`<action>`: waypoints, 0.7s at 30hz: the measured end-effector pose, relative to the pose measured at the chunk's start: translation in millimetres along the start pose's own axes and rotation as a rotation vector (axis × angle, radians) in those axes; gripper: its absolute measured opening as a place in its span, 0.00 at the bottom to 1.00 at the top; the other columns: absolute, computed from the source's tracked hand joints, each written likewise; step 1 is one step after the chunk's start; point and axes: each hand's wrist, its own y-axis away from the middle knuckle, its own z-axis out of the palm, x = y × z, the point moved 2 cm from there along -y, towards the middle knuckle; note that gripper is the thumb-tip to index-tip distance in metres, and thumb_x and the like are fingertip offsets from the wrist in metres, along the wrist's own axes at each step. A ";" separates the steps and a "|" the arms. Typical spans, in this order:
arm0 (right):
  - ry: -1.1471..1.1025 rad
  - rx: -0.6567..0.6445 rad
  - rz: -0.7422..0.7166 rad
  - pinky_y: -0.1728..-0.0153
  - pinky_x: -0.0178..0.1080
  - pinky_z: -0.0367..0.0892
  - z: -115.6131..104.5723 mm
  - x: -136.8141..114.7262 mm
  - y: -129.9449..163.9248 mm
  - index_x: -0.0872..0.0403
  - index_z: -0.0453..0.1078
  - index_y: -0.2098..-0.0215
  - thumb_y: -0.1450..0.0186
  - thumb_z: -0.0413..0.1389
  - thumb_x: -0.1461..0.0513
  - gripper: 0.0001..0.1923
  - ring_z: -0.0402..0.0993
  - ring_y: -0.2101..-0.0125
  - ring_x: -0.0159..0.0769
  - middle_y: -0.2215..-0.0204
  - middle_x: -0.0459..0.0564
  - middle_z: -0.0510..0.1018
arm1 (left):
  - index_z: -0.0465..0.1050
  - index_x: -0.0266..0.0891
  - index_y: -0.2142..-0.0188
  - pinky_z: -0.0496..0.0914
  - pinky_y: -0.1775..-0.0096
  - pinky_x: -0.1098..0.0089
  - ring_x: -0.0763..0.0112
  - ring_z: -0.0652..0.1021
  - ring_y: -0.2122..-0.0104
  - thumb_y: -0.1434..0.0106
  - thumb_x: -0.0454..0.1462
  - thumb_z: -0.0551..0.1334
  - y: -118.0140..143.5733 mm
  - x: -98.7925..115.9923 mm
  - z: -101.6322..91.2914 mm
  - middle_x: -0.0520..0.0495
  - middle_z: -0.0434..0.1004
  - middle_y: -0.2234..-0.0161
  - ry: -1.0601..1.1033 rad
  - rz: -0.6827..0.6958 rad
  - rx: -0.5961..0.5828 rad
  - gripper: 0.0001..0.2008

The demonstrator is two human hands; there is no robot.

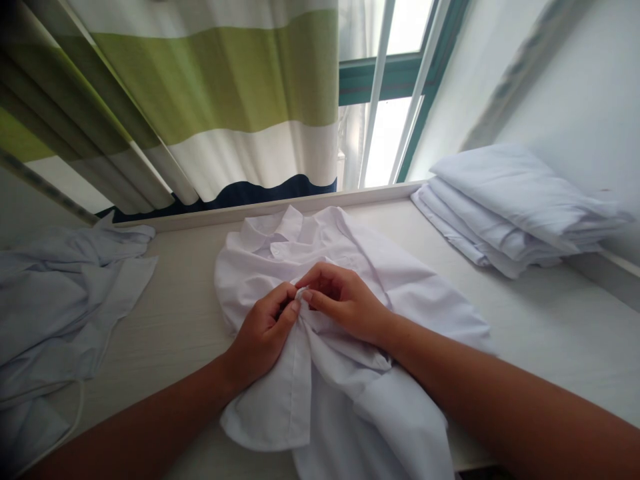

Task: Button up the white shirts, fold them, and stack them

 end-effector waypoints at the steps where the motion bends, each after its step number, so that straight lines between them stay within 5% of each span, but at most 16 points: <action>1: -0.007 0.000 0.002 0.67 0.36 0.68 0.3 -0.1 0.1 0.53 0.74 0.60 0.34 0.62 0.58 0.07 0.72 0.68 0.33 0.67 0.48 0.78 | 0.63 0.41 0.67 0.60 0.67 0.70 0.73 0.64 0.71 0.29 0.37 0.53 0.1 -0.7 -0.2 0.56 0.61 0.73 0.006 0.000 -0.001 0.09; 21: -0.022 0.015 0.044 0.71 0.35 0.66 2.2 1.5 2.0 0.53 0.72 0.62 0.33 0.61 0.58 0.06 0.70 0.72 0.32 0.71 0.47 0.76 | 0.66 0.40 0.66 0.62 0.70 0.72 0.74 0.65 0.74 0.33 0.41 0.60 3.3 4.4 3.0 0.55 0.63 0.74 -0.009 -0.011 0.025 0.08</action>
